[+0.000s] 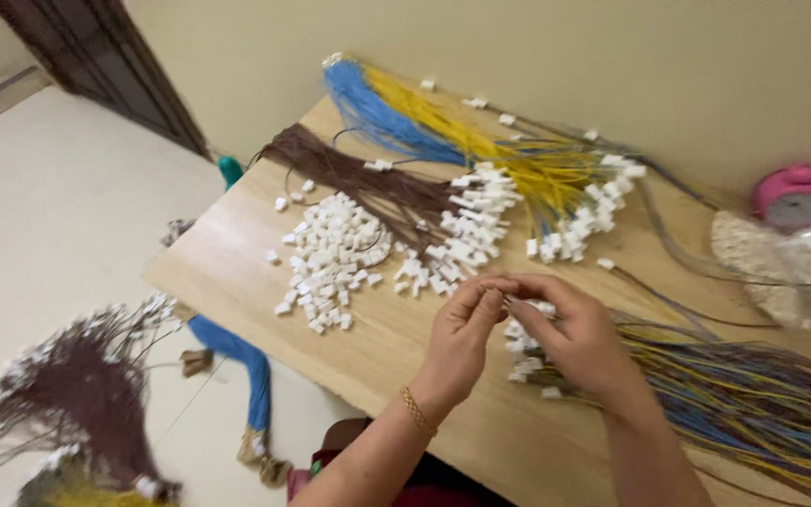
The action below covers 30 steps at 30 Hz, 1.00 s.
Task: Inserting electrical wires into plastic connectors to assemble wire harnesses.
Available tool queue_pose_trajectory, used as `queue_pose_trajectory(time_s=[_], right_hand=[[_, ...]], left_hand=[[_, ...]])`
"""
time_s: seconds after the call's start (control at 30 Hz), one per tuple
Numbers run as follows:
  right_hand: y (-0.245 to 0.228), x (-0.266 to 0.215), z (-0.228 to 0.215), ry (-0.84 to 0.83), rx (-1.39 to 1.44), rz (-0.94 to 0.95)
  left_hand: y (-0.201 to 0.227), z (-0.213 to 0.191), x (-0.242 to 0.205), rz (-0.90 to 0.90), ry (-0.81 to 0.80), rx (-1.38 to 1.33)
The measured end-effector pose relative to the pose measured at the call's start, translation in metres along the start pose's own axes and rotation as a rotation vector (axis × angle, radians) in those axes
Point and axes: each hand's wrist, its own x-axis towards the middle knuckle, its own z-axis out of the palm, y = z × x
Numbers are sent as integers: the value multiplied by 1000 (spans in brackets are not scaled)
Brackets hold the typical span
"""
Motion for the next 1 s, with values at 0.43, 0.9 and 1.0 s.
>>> queue_pose_trajectory(time_s=[0.43,0.9,1.0], right_hand=[[61,-24,49,-135,407,376],[25,-15,32,-33,376,360],[14,-14,29,5,361,327]], left_hand=[[13,-133,10,372,276,1613],[32,-113,22,318,220,1448],[19,-90,21,53,83,695]])
